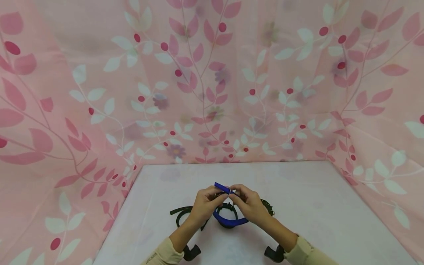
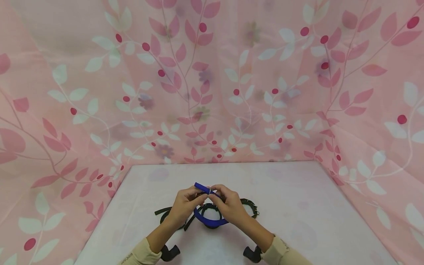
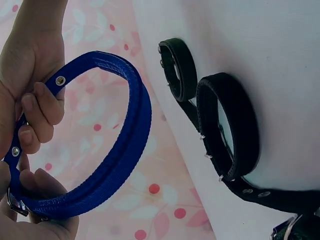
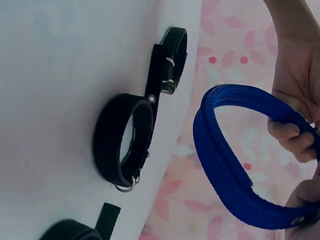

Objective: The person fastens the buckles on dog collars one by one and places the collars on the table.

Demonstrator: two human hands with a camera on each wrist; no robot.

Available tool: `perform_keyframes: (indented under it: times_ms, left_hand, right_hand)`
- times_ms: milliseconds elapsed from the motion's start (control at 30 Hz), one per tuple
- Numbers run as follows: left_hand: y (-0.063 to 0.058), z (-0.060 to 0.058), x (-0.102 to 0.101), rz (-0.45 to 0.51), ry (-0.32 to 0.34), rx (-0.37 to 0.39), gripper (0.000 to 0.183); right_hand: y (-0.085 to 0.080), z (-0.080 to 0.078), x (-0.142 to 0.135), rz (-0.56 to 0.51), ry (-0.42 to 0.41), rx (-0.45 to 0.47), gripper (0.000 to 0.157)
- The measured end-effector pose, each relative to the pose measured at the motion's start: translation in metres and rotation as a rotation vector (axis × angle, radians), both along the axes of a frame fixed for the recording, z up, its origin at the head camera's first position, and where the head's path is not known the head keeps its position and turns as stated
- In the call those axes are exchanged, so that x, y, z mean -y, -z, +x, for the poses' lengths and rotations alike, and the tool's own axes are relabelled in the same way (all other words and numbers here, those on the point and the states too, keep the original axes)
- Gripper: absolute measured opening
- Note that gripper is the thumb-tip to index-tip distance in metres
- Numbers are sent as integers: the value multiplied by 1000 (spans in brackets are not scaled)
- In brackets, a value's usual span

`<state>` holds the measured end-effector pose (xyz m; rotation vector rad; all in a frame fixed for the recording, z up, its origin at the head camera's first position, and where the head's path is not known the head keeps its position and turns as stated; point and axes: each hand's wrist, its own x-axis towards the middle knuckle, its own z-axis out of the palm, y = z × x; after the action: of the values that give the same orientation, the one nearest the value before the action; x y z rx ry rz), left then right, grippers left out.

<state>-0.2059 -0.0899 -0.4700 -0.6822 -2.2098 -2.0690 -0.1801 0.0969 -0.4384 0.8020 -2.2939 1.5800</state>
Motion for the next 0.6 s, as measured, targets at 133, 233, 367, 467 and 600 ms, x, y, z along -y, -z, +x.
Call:
perform_keyframes:
  times_ms: [133,233,367,467,600]
  left_hand:
    - [-1,1,-1,108,33,87,28]
    - [-2,1,-2,196,55,150,32]
    - [-4,1,-2,218,41,162,34]
    - [-6,1,-1,196,16,155,33]
    - [-14,-2,4,201,-53,157,29]
  right_hand:
    - [1,-1,4,-25,21,-41,23]
    - [2,-1,5,-42,3,-75,24]
    - [2,-1,6,-50,-37,-109,22]
    - [3,0,6,-43,-55,-91,18]
    - [15,-6,5,-39,-53,-46,16]
